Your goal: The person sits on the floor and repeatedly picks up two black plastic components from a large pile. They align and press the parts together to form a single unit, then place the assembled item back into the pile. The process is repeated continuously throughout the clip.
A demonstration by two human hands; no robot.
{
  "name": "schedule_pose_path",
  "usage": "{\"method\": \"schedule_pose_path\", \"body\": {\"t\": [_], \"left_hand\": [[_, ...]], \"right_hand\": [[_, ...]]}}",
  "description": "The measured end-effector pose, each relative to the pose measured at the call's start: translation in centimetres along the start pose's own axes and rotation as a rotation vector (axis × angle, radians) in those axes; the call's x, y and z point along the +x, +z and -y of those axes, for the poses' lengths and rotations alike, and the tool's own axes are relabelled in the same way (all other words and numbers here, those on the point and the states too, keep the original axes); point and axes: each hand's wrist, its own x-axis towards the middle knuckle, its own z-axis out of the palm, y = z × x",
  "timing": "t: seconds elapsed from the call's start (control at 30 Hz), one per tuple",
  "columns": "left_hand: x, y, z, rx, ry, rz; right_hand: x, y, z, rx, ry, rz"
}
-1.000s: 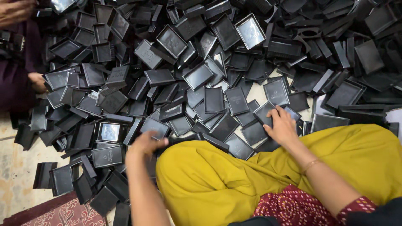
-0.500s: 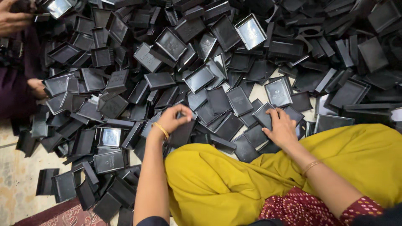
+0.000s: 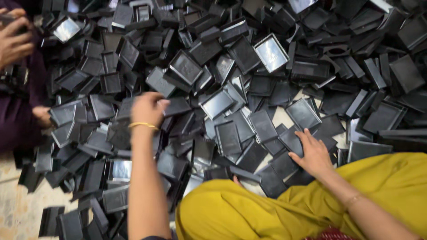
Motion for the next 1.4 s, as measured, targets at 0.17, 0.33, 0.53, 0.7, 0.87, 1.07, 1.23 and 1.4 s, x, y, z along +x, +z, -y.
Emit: {"method": "schedule_pose_path", "body": {"t": [0.17,0.33,0.53,0.7,0.87,1.07,1.23,1.4], "left_hand": [[2.8,-2.5,9.5,0.311,-0.551,-0.046],[2.1,0.7,5.1,-0.467,-0.258,0.36],[3.6,3.7,-2.7,-0.502,0.142,0.812],[17.9,3.3,1.7,-0.275,-0.175,-0.255],[24.2,7.5,0.6,-0.302,-0.162,0.253],[16.4,12.0,-3.8,-0.257,0.287,0.273],[4.9,12.4,-10.4,-0.067,0.31,0.526],[-2.6,10.2,-15.3,0.02,0.351,0.642]], "right_hand": [[-0.6,-0.2,-0.2,-0.034,0.034,0.037],[-1.6,0.2,0.1,-0.029,0.047,0.052],[-2.3,1.6,0.1,-0.071,0.004,0.047],[-3.2,1.7,-0.3,-0.123,-0.003,0.085],[-3.7,0.9,-0.1,-0.086,0.01,0.112],[-3.3,1.0,0.6,-0.107,0.036,0.139],[-2.2,1.5,0.5,-0.087,0.068,0.211],[-0.3,1.3,-0.2,-0.019,0.003,0.171]]}}
